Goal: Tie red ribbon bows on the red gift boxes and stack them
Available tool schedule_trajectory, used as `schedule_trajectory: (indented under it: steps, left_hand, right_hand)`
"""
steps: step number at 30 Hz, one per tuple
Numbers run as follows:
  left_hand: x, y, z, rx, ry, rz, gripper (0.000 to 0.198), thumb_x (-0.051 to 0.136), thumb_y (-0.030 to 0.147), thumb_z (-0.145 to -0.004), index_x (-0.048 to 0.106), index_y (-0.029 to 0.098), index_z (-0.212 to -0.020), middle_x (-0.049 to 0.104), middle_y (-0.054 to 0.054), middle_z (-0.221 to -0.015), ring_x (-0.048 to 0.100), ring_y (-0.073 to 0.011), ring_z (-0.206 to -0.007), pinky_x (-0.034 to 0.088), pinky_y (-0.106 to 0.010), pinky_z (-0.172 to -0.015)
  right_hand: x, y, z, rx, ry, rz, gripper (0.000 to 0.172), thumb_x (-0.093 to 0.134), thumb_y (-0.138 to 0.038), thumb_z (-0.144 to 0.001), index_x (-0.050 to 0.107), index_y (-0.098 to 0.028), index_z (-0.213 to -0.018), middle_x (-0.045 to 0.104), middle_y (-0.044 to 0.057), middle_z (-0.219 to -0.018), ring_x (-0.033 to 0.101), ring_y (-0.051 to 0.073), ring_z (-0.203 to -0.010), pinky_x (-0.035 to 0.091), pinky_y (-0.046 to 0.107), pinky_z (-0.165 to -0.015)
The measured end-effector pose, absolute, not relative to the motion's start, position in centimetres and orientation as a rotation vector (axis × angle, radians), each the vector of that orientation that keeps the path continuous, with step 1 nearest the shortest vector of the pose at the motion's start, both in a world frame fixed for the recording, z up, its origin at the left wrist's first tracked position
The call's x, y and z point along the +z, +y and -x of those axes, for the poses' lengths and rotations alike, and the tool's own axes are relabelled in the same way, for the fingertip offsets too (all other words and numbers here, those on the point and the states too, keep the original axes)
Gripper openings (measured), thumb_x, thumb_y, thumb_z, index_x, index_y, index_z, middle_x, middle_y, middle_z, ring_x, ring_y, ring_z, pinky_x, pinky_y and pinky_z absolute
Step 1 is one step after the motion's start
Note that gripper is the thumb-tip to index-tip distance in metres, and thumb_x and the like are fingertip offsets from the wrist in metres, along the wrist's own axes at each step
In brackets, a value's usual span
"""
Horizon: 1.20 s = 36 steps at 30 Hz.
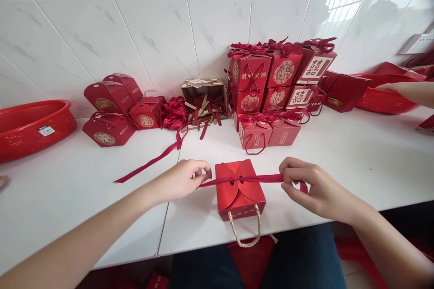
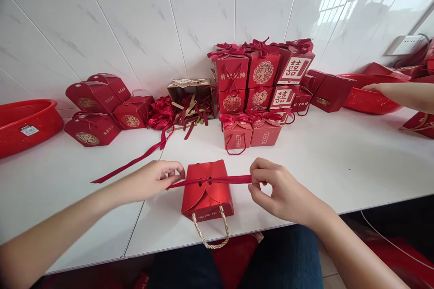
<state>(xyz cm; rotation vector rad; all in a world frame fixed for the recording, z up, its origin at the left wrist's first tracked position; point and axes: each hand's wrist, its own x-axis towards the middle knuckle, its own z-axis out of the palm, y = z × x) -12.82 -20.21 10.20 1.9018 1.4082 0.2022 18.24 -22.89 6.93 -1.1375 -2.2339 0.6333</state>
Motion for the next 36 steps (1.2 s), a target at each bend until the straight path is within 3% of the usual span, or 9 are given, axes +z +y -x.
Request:
schedule_trajectory:
  steps: [5,9,12,17,19,23,28,32,36]
  left_hand:
    - [12.2,-17.8,12.7,-0.167,0.85,-1.736,0.015,0.061,0.02,-0.075,0.076,0.02,-0.078,0.064,0.0,-0.066,0.053,-0.0121,-0.059,0.046,-0.022,-0.058]
    - [12.1,-17.8,12.4,-0.084,0.71,-1.626,0.013,0.074,0.023,-0.07,0.079,0.02,-0.082,0.069,-0.003,-0.07,0.055,-0.0104,-0.057,0.046,-0.021,-0.056]
    - [11.7,-18.3,12.6,-0.029,0.7,-1.581,0.013,0.076,0.025,-0.071,0.079,0.02,-0.083,0.067,-0.003,-0.065,0.051,-0.0077,-0.052,0.04,-0.018,-0.049]
    - [11.5,-20.0,12.7,0.278,0.733,-1.339,0.023,0.068,0.039,-0.079,0.078,0.019,-0.088,0.05,0.003,-0.045,0.03,-0.0039,-0.039,0.017,-0.017,-0.035]
    - [11.6,-21.1,12.1,0.46,0.795,-1.248,0.023,0.068,0.038,-0.079,0.077,0.021,-0.092,0.048,0.003,-0.049,0.03,-0.0042,-0.043,0.019,-0.017,-0.037]
    - [11.7,-22.9,9.7,0.674,0.919,-1.245,0.021,0.066,0.031,-0.081,0.075,0.024,-0.099,0.051,0.003,-0.061,0.029,-0.0032,-0.046,0.024,-0.016,-0.04]
    - [10.8,-23.9,7.3,0.898,1.08,-1.635,0.023,0.057,0.027,-0.088,0.074,0.025,-0.102,0.055,-0.002,-0.083,0.05,-0.0091,-0.066,0.043,-0.019,-0.055]
    - [9.5,-24.4,6.7,1.046,1.153,-2.043,0.03,0.051,0.016,-0.088,0.071,0.025,-0.109,0.05,-0.004,-0.097,0.05,-0.0075,-0.065,0.045,-0.02,-0.053]
    - [8.2,-24.6,6.7,1.075,1.123,-2.284,0.037,0.046,0.008,-0.088,0.066,0.023,-0.115,0.049,-0.006,-0.101,0.049,-0.0069,-0.061,0.045,-0.022,-0.051]
  right_hand:
    - [5.7,-23.2,-16.1,-0.138,-1.896,1.159,0.015,0.061,-0.016,-0.083,0.063,-0.018,-0.068,0.056,0.004,-0.079,0.051,0.01,-0.057,0.042,0.024,-0.048]
    - [5.9,-22.7,-14.9,-0.303,-1.734,1.066,0.013,0.07,-0.02,-0.08,0.066,-0.017,-0.068,0.058,0.004,-0.075,0.058,0.013,-0.062,0.047,0.025,-0.054]
    - [6.5,-22.7,-14.8,-0.231,-1.741,1.044,0.014,0.073,-0.023,-0.079,0.067,-0.018,-0.068,0.058,0.003,-0.074,0.057,0.013,-0.061,0.047,0.025,-0.052]
    - [7.0,-23.5,-14.9,-0.093,-1.707,1.039,0.008,0.069,-0.023,-0.082,0.07,-0.02,-0.074,0.059,0.004,-0.078,0.058,0.014,-0.063,0.049,0.027,-0.053]
    - [7.2,-23.9,-14.6,-0.06,-1.691,0.966,0.002,0.071,-0.021,-0.08,0.071,-0.021,-0.082,0.059,0.004,-0.083,0.06,0.015,-0.067,0.05,0.028,-0.056]
    - [8.0,-24.4,-13.4,0.138,-1.734,0.834,0.005,0.072,-0.019,-0.079,0.071,-0.02,-0.084,0.058,0.004,-0.083,0.059,0.015,-0.069,0.049,0.027,-0.058]
    - [8.9,-24.3,-11.6,0.481,-1.794,0.869,0.011,0.073,-0.024,-0.079,0.071,-0.017,-0.071,0.06,0.003,-0.075,0.055,0.011,-0.061,0.046,0.023,-0.051]
    - [9.0,-24.0,-10.9,0.644,-1.778,0.991,0.012,0.074,-0.028,-0.076,0.073,-0.018,-0.07,0.06,0.002,-0.072,0.05,0.01,-0.057,0.042,0.021,-0.048]
    - [9.0,-23.6,-10.8,0.783,-1.786,1.106,0.003,0.069,-0.018,-0.074,0.069,-0.018,-0.07,0.058,0.001,-0.073,0.05,0.01,-0.059,0.043,0.021,-0.052]
